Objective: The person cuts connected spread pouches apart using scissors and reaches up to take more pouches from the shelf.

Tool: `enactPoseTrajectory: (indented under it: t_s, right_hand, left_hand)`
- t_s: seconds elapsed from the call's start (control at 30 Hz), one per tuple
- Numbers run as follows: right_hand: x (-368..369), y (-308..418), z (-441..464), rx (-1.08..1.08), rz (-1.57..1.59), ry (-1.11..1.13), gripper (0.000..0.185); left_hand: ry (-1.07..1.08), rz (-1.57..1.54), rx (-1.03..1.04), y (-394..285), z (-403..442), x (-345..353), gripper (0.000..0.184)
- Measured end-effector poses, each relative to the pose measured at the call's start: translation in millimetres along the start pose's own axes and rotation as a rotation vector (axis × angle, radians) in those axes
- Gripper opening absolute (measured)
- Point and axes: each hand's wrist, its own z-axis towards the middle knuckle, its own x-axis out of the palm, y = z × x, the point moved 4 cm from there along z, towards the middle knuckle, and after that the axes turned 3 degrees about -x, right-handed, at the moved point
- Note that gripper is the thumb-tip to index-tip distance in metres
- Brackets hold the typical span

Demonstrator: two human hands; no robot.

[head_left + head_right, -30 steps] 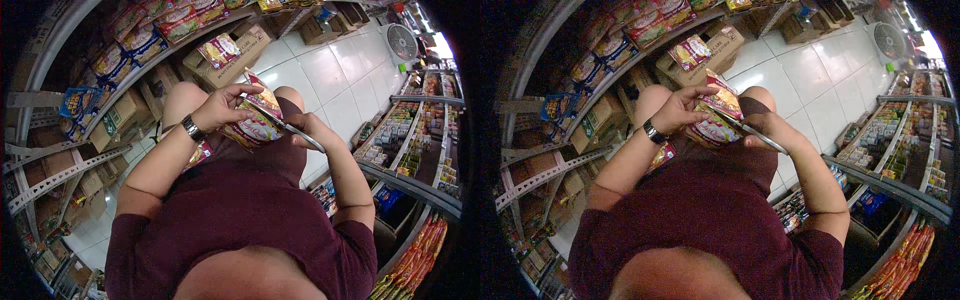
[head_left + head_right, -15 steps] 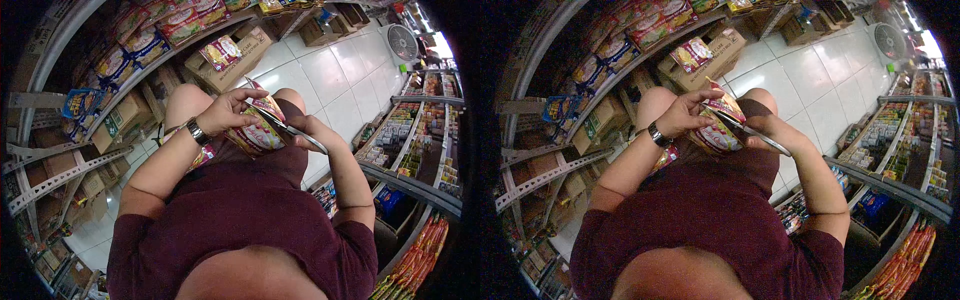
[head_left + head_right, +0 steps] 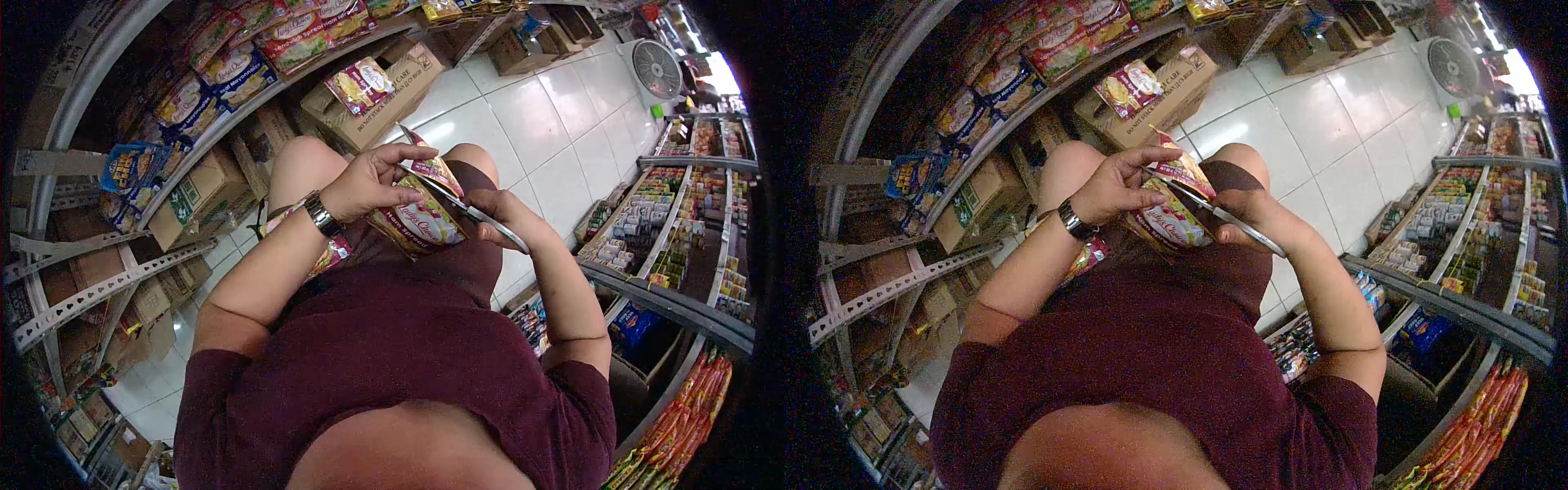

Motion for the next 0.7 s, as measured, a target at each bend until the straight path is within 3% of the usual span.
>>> enactPoseTrajectory:
  t_s: [0.13,0.27,0.33,0.37,0.47,0.5,0.53,0.6,0.67,0.7]
  right_hand:
    - [-4,-6,-4,-0.033,0.017,-0.048,0.081]
    - [-18,-24,-18,-0.049,0.003,-0.03,0.05]
    - [-24,-33,-11,0.066,0.53,-0.407,0.045]
    - [-17,-30,-6,0.008,0.548,-0.521,0.046]
    - [11,-41,16,0.145,0.892,-0.518,0.05]
    - [18,-70,30,-0.065,0.918,-0.503,0.051]
    - [19,-53,42,-0.196,0.955,-0.551,0.042]
    - [30,-16,41,-0.055,1.116,-0.62,0.029]
    - [27,-52,45,-0.026,1.128,-0.684,0.027]
    - [24,-67,49,0.011,1.14,-0.749,0.028]
  left_hand:
    - [-0.006,-0.057,-0.005,0,0,1,0.059]
    - [-0.056,-0.071,0.073,-1,-1,-6,0.057]
    - [-0.048,-0.067,0.101,-4,-1,-3,0.055]
    - [-0.037,-0.065,0.125,-7,-1,-1,0.054]
    - [0.062,-0.014,0.172,-16,-1,7,0.053]
    - [0.092,0.005,0.138,-14,-1,6,0.057]
    - [0.09,0.011,0.14,-13,0,5,0.057]
    - [0.16,0.084,0.224,-15,0,7,0.057]
    - [0.16,0.081,0.233,-20,-5,4,0.053]
    - [0.05,0.058,0.176,-23,-7,-1,0.052]
